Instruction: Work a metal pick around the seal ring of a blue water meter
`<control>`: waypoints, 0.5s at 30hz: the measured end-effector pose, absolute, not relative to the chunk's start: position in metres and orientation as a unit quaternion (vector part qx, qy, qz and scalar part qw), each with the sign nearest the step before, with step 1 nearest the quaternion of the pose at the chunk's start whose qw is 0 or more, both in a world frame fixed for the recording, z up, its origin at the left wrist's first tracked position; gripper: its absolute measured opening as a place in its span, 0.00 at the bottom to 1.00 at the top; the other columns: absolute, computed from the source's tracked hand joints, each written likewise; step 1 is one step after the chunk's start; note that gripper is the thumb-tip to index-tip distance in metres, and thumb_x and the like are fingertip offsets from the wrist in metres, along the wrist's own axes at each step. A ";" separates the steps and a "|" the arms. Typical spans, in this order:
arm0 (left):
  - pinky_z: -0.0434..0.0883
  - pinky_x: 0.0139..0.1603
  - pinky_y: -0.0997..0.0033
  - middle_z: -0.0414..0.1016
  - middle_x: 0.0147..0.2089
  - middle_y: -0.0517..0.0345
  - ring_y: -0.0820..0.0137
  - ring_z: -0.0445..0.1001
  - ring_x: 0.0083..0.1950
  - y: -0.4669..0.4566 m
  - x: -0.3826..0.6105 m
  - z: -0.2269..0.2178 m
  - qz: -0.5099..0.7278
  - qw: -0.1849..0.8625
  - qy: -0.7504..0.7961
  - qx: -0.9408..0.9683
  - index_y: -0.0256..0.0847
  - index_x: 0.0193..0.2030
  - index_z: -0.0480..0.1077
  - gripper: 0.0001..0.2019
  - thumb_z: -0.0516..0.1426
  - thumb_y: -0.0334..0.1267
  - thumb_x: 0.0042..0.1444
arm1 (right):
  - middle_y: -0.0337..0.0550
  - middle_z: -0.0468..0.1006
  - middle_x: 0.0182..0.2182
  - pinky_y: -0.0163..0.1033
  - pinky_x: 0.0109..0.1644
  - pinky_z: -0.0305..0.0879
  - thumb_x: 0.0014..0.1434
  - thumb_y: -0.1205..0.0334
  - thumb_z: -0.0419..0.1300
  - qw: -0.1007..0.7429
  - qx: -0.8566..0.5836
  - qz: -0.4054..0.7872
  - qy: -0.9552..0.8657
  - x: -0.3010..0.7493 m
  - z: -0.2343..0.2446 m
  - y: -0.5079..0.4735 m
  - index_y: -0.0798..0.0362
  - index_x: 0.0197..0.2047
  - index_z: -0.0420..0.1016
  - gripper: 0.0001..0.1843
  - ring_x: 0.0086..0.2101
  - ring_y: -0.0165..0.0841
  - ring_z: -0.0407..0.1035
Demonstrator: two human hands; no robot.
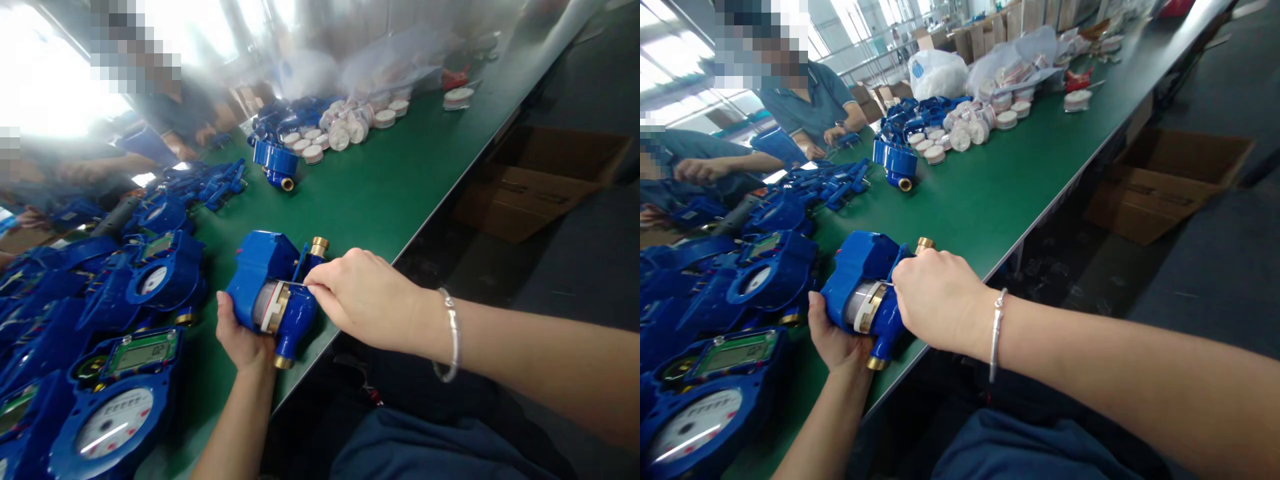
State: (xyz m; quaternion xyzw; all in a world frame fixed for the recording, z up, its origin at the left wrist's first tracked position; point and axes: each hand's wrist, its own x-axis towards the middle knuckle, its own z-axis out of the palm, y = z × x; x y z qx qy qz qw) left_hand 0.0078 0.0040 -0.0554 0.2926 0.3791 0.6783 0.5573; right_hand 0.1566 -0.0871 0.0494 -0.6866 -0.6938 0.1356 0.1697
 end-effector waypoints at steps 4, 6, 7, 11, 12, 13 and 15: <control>0.74 0.39 0.68 0.75 0.32 0.60 0.69 0.74 0.34 0.005 0.009 -0.054 0.670 0.571 0.371 0.296 0.38 0.35 0.72 0.18 0.62 0.52 0.51 | 0.42 0.81 0.32 0.32 0.36 0.65 0.61 0.71 0.59 0.354 -0.652 0.276 -0.611 0.149 0.022 -0.077 0.54 0.40 0.81 0.09 0.32 0.32 0.74; 0.75 0.39 0.68 0.76 0.32 0.59 0.68 0.75 0.34 0.005 0.009 -0.053 0.669 0.572 0.367 0.300 0.37 0.36 0.72 0.18 0.61 0.53 0.52 | 0.41 0.81 0.32 0.32 0.36 0.65 0.61 0.70 0.59 0.369 -0.646 0.286 -0.604 0.150 0.020 -0.079 0.54 0.41 0.81 0.09 0.32 0.31 0.74; 0.75 0.39 0.67 0.76 0.33 0.58 0.68 0.75 0.35 0.005 0.009 -0.053 0.671 0.571 0.367 0.299 0.37 0.36 0.72 0.18 0.61 0.53 0.51 | 0.41 0.81 0.33 0.33 0.36 0.66 0.62 0.69 0.59 0.348 -0.653 0.261 -0.620 0.153 0.022 -0.083 0.53 0.42 0.81 0.09 0.32 0.33 0.74; 0.76 0.43 0.63 0.77 0.37 0.57 0.67 0.75 0.35 0.005 0.009 -0.053 0.663 0.574 0.375 0.300 0.38 0.36 0.72 0.19 0.61 0.55 0.51 | 0.42 0.80 0.31 0.39 0.35 0.65 0.63 0.65 0.60 0.233 -0.674 0.082 -0.696 0.169 0.041 -0.111 0.49 0.43 0.80 0.08 0.32 0.38 0.74; 0.76 0.43 0.63 0.77 0.37 0.56 0.67 0.75 0.35 0.006 0.008 -0.054 0.659 0.576 0.377 0.304 0.38 0.35 0.72 0.19 0.60 0.55 0.51 | 0.40 0.79 0.30 0.40 0.34 0.64 0.63 0.64 0.60 0.224 -0.669 0.055 -0.707 0.172 0.045 -0.118 0.48 0.43 0.80 0.08 0.31 0.38 0.73; 0.76 0.44 0.63 0.77 0.37 0.56 0.67 0.75 0.36 0.006 0.008 -0.054 0.657 0.576 0.378 0.306 0.38 0.35 0.72 0.19 0.60 0.55 0.51 | 0.39 0.78 0.30 0.39 0.33 0.63 0.63 0.64 0.60 0.220 -0.660 0.038 -0.717 0.174 0.048 -0.124 0.47 0.42 0.79 0.07 0.30 0.37 0.73; 0.76 0.45 0.62 0.77 0.37 0.57 0.66 0.76 0.37 0.007 0.007 -0.054 0.654 0.580 0.377 0.308 0.38 0.34 0.72 0.18 0.61 0.54 0.51 | 0.36 0.76 0.28 0.39 0.28 0.58 0.61 0.65 0.61 0.203 -0.644 0.015 -0.738 0.174 0.051 -0.130 0.46 0.38 0.79 0.05 0.28 0.35 0.71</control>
